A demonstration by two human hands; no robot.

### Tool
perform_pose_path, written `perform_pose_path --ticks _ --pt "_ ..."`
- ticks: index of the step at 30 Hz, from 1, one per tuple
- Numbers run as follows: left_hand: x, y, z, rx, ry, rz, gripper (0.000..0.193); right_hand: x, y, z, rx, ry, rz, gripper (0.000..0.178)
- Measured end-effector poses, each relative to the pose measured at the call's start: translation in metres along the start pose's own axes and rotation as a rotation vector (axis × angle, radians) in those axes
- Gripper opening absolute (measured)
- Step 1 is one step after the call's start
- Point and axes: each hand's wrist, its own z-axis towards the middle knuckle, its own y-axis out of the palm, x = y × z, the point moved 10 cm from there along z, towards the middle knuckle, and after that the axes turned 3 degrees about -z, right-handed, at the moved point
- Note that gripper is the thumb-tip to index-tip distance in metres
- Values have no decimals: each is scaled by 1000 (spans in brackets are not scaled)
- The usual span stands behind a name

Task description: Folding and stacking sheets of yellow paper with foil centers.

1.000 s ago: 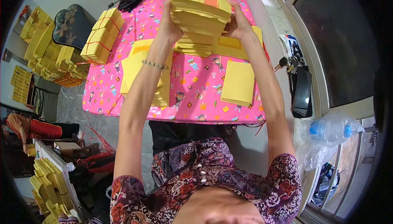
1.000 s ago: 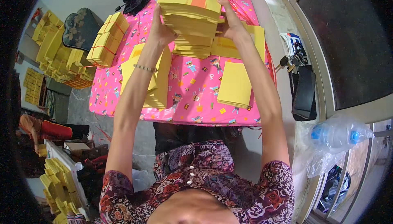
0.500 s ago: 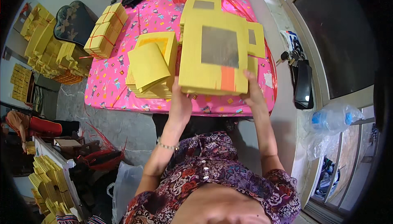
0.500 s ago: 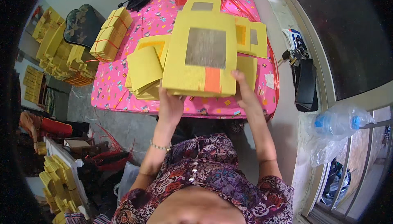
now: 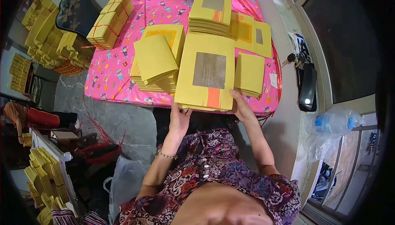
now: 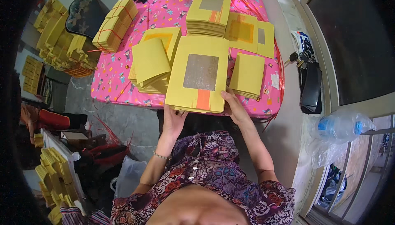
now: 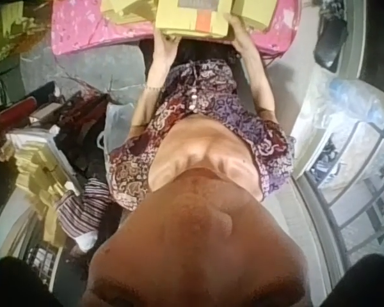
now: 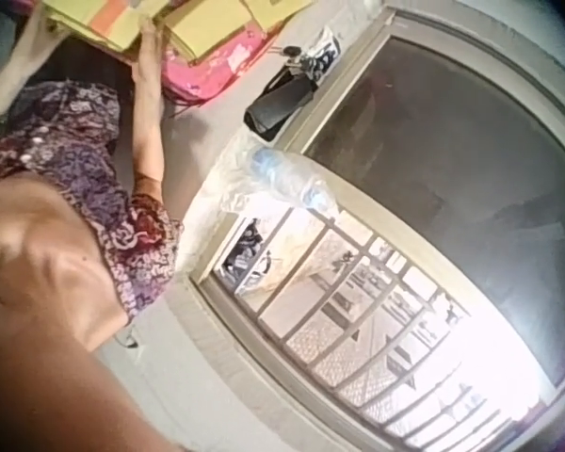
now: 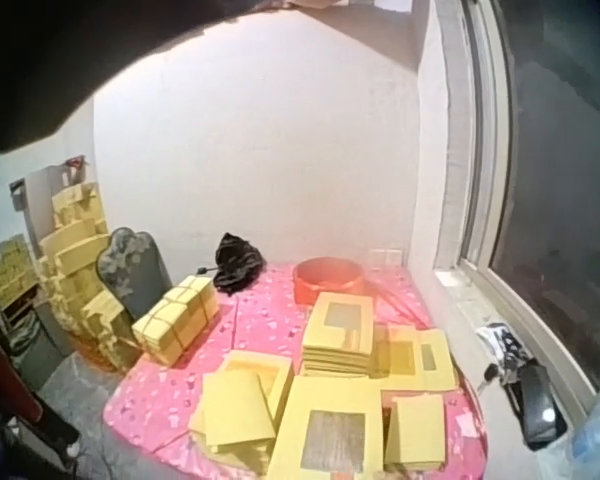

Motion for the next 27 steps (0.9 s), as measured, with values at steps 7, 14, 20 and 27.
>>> perform_pose_path --ticks 7,14,20,27 --pt "2 -1 -8 87 20 -19 52 -19 1 -23 123 -119 -307 69" --pt "6 -5 -22 153 36 -70 52 -45 39 -45 211 -505 -1149 105" --pt "5 -13 -15 158 108 74 53 -33 19 -28 292 -493 -1109 95" --pt "10 -10 -2 132 130 144 47 -28 9 -10 258 -474 -1059 102"
